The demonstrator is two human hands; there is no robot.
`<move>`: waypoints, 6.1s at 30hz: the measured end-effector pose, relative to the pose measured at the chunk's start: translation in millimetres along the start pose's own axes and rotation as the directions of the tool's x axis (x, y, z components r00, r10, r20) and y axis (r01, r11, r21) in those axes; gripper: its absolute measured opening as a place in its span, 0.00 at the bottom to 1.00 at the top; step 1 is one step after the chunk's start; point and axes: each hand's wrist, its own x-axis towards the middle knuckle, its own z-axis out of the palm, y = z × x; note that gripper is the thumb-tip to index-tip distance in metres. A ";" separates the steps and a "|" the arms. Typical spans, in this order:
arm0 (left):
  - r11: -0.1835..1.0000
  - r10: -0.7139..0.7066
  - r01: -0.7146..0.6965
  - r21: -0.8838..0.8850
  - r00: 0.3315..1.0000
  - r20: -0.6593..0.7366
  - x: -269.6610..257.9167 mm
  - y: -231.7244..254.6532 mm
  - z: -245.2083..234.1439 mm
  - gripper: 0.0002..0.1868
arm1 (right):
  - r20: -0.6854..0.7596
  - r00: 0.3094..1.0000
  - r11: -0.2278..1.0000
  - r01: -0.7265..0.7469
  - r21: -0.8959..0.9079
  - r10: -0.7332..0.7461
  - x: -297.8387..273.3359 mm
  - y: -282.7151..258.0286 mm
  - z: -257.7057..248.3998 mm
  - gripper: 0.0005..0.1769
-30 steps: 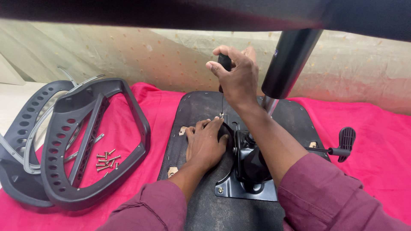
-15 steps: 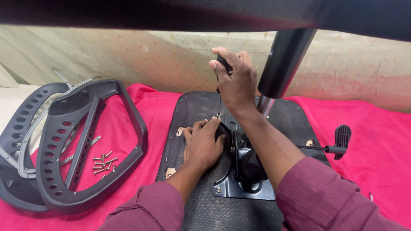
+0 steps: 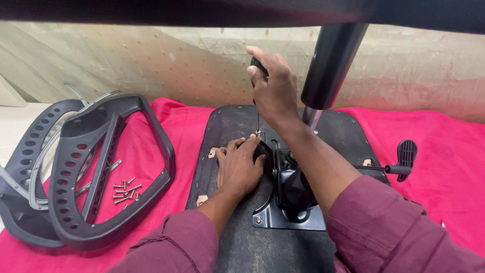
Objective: The person attaches a metal seat mounting plate to the underside of a chair seat cushion, driving screws with a screwdriver while holding the plate aligned, with the gas lift cylinder already inserted through the plate. Loose screws and other chair parts such as armrests and the five-star base lie on the pink cloth beside the work.
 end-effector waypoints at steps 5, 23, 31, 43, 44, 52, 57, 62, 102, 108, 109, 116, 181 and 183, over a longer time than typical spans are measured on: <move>0.997 -0.078 0.078 0.004 0.996 0.040 -3.0 3.8 -4.1 0.27 | -0.018 0.990 0.985 -0.138 -0.106 0.136 -1.0 -4.7 -1.6 0.19; 0.999 0.013 -0.014 0.033 1.000 0.008 -15.0 0.1 -4.7 0.27 | -0.048 0.999 0.994 -0.007 0.106 0.012 -0.6 1.1 1.5 0.17; 1.000 -0.001 0.001 0.008 1.000 0.029 -15.2 0.8 -9.3 0.28 | 0.094 0.980 0.962 -0.191 0.195 0.175 -6.1 1.4 -0.3 0.19; 0.998 -0.006 0.006 0.061 1.000 0.003 -8.1 -0.9 -2.9 0.33 | -0.080 0.974 0.971 0.219 0.100 -0.212 -2.6 18.5 8.6 0.17; 0.998 -0.021 0.020 0.059 1.000 0.022 -9.2 -0.7 -2.9 0.33 | -0.082 0.971 0.965 0.234 0.122 -0.225 -2.2 18.3 9.5 0.17; 0.990 -0.111 0.102 0.094 0.990 0.091 4.5 8.8 -4.4 0.40 | -0.093 0.996 1.000 -0.020 -0.025 0.017 -1.7 3.5 5.0 0.20; 0.997 -0.065 0.067 -0.048 0.997 0.047 14.0 2.1 1.9 0.37 | -0.118 0.991 0.998 -0.056 -0.017 0.054 -4.5 8.9 1.9 0.17; 0.975 -0.111 0.104 -0.195 0.993 -0.026 18.7 1.7 13.7 0.45 | -0.167 0.966 0.978 0.205 0.027 -0.198 -2.4 13.1 4.6 0.18; 0.902 -0.095 -0.237 -0.362 0.708 -0.700 12.9 83.9 -41.9 0.18 | -0.097 0.995 1.000 0.025 -0.008 -0.026 -4.5 19.6 5.5 0.19; 0.864 0.230 -0.468 -0.184 0.693 -0.683 20.4 126.7 -54.6 0.37 | -0.070 0.996 0.996 0.066 0.061 -0.062 -11.8 25.2 3.0 0.19; 0.893 0.217 -0.427 -0.142 0.685 -0.695 22.8 131.2 -54.0 0.36 | -0.072 0.996 0.996 0.065 0.057 -0.061 -7.0 25.5 4.2 0.19; 0.927 0.236 -0.366 -0.077 0.733 -0.638 39.1 129.5 -55.9 0.28 | -0.053 0.997 0.996 0.060 0.071 -0.056 11.7 22.3 13.9 0.19; 0.991 0.053 -0.076 0.113 0.980 0.192 -1.1 -17.5 -16.4 0.34 | -0.030 0.997 0.996 0.065 -0.053 -0.067 2.6 4.7 9.9 0.18; 0.991 0.048 -0.071 0.111 0.979 0.197 -1.3 -17.5 -16.7 0.34 | -0.023 0.997 0.997 0.072 0.037 -0.071 2.0 6.1 8.4 0.22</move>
